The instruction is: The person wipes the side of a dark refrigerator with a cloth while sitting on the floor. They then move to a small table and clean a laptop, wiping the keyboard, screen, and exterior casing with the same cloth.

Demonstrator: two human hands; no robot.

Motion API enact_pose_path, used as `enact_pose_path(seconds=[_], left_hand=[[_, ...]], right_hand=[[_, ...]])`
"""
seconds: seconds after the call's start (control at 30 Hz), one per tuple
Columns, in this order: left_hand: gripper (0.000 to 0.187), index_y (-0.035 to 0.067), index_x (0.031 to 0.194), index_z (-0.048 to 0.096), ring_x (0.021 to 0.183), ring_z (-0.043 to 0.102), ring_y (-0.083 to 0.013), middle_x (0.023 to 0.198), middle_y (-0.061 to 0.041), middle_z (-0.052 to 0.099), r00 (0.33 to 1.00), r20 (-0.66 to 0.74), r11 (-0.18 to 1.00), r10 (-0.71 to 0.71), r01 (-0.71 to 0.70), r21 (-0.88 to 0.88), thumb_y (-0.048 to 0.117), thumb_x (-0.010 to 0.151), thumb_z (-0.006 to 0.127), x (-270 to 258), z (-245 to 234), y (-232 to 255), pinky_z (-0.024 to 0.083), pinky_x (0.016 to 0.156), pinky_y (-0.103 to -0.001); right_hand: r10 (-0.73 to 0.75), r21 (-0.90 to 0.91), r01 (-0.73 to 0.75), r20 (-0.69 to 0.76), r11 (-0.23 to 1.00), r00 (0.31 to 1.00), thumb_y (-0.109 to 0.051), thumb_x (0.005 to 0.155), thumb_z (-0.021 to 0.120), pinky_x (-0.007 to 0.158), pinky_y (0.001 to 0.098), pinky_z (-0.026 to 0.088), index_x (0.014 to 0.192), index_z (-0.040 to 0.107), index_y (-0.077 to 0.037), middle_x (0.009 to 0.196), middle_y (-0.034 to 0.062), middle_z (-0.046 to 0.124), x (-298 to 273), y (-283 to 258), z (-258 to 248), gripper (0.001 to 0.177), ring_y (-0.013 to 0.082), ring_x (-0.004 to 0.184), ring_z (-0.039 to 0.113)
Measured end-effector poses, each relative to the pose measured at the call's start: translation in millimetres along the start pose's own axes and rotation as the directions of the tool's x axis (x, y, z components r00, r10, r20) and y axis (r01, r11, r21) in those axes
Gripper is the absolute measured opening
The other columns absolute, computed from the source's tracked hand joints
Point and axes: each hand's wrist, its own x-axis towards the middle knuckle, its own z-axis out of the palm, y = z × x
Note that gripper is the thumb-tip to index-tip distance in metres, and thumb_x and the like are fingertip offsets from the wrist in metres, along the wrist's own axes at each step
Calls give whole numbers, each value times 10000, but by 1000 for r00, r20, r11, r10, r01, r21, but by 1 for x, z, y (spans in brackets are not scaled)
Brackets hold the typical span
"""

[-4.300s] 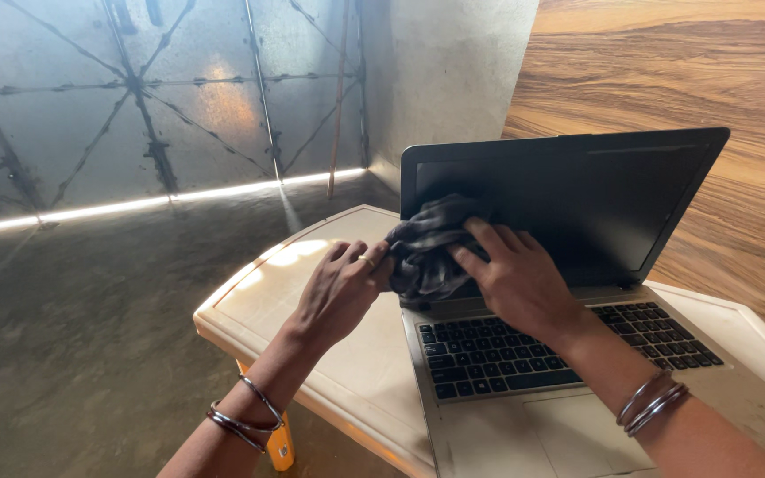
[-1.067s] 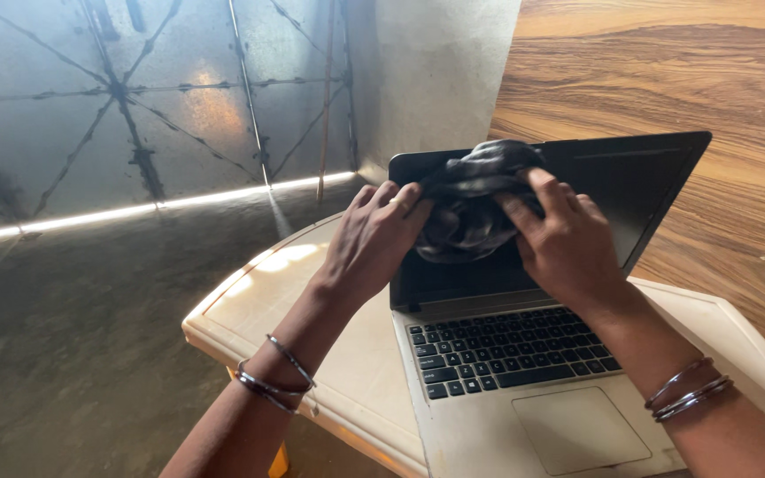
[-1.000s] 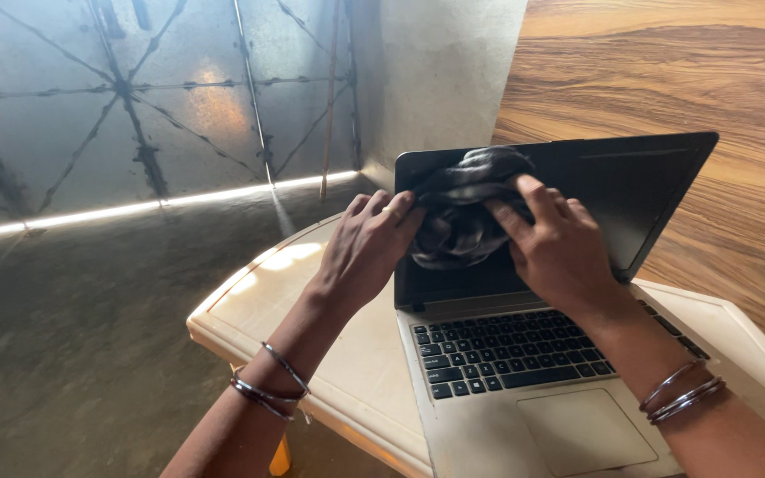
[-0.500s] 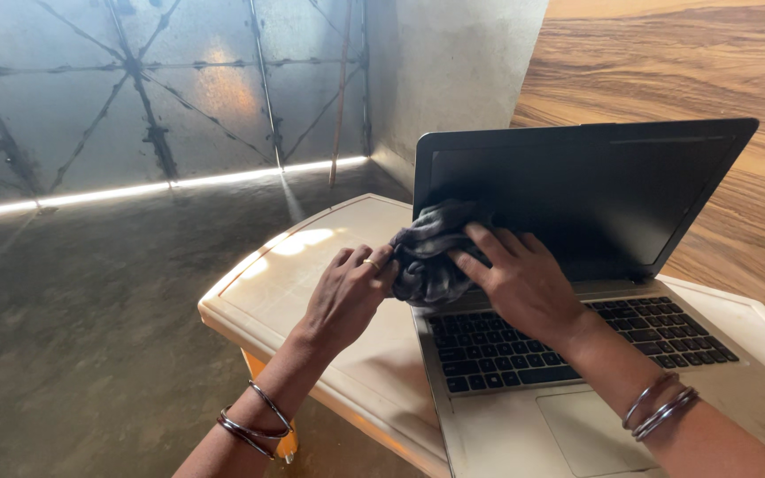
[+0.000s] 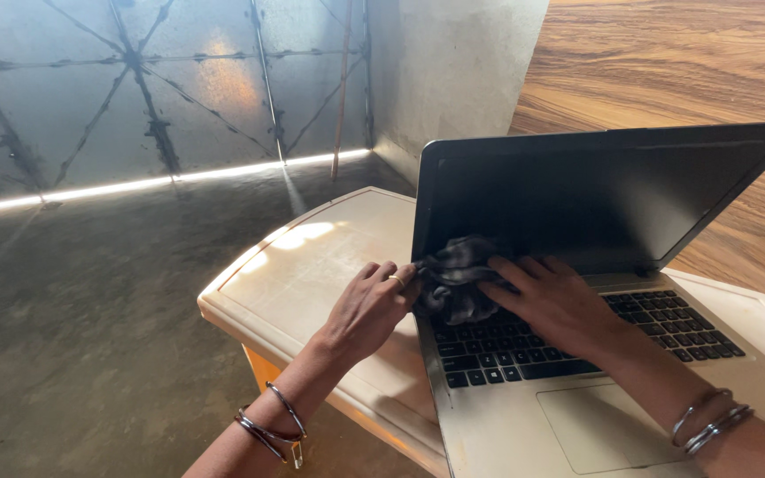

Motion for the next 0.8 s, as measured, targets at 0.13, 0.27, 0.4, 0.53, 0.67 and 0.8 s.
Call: enact_pose_path(seconds=[0.13,0.27,0.4,0.53,0.67,0.8], left_hand=[[269,14,1140,758,1004,606,-211,1089,-80,651,999,2,999,38,-38,-7,78,900,654,14,1,15,498,901,-347],[274,5,1124,754,954,610,-217,1098,-102,664,998,25,997,64,-63,-33,56,867,671,34,3,32,497,845,-346],[278,27,1089,758,958,634,-217,1056,-92,678,997,2,996,83,-83,-20,25,824,674,55,10,45,504,843,-342],[263,47,1045,762,976,650,-218,1005,-74,687,993,-21,993,118,-118,0,27,798,673,74,22,59,516,873,-352],[178,46,1013,756,992,652,-222,1035,-78,699,990,-26,990,142,-142,-10,44,853,676,93,37,71,516,878,-356],[149,54,960,754,1036,659,-225,1077,-77,715,986,3,986,165,-165,-4,45,830,681,115,48,82,520,913,-355]], right_hand=[[37,-83,-31,78,996,996,-10,775,677,1020,451,508,1436,543,-224,1534,98,426,-14,16,4,708,304,1261,546],[110,-81,-99,141,992,984,-38,763,709,1050,463,481,1469,503,-237,1541,93,391,-26,31,8,761,336,1337,506],[137,-135,-117,153,984,979,-35,768,713,1077,449,474,1469,500,-245,1555,84,379,-40,44,11,762,315,1313,493],[176,-120,-160,132,980,976,-69,769,723,1085,441,477,1423,544,-239,1539,62,405,-56,59,16,698,306,1314,501],[184,-87,-179,45,980,982,-65,693,747,1090,434,472,1379,596,-224,1495,69,447,-70,78,27,720,306,1291,518],[246,40,-249,58,968,967,-56,776,726,1010,388,544,1363,603,-222,1438,47,462,-84,93,31,622,269,1241,568]])
